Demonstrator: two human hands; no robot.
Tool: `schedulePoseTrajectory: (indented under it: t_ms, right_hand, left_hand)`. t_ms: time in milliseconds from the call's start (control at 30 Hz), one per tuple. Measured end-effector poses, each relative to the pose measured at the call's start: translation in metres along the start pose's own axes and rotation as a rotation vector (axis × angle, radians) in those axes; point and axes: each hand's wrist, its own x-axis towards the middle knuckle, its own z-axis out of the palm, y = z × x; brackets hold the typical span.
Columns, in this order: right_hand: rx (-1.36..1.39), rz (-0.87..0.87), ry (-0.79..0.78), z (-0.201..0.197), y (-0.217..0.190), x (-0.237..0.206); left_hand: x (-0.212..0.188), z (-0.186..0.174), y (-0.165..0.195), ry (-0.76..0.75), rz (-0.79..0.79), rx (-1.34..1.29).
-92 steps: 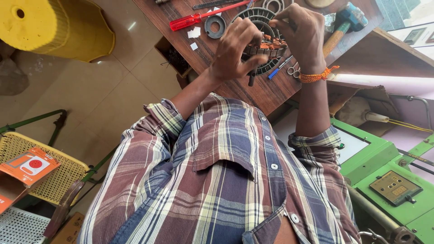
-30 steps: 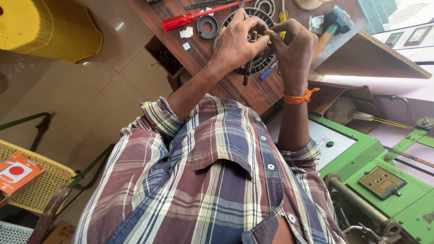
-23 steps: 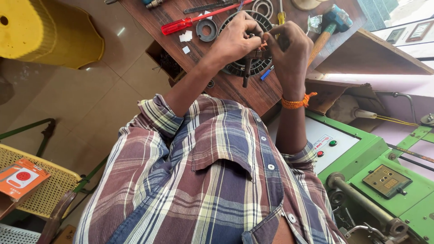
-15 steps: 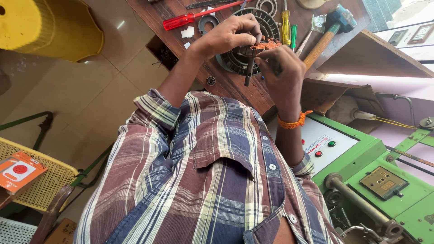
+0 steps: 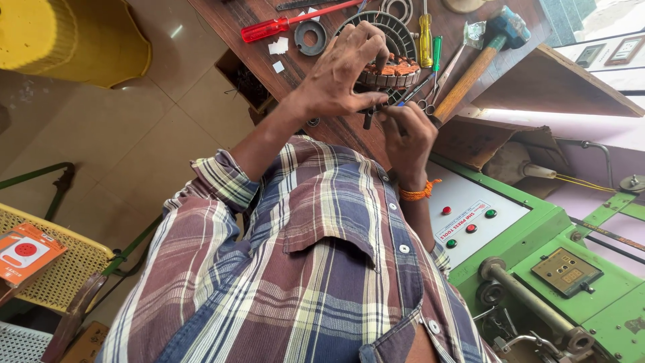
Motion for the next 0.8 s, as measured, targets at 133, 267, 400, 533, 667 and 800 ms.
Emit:
schedulePoseTrajectory:
  t_ms: [133,267,400,533,667,800]
  right_hand:
    - [-0.084,0.002,0.087,-0.022,0.009,0.001]
    - [-0.125,-0.056,0.088,-0.034,0.012,0.019]
    - [-0.126,-0.166,0.081,-0.030,0.014,0.056]
    - [0.053,-0.053,-0.066,-0.021,0.008,0.083]
    - [-0.144,-0.030,-0.123,-0.024,0.005,0.096]
    - [-0.149,0.023,-0.106,-0.016,0.009,0.103]
  left_hand:
    - [-0.005,0.013,0.003,0.094,-0.030,-0.081]
    - [-0.009,0.021,-0.005,0.128,0.012,-0.075]
    - [-0.013,0.025,-0.009,0.114,-0.007,-0.046]
    - [-0.011,0.028,-0.009,0.129,-0.004,-0.018]
    - [-0.011,0.026,-0.010,0.123,0.013,-0.012]
    - [-0.010,0.019,-0.009,0.113,-0.001,-0.120]
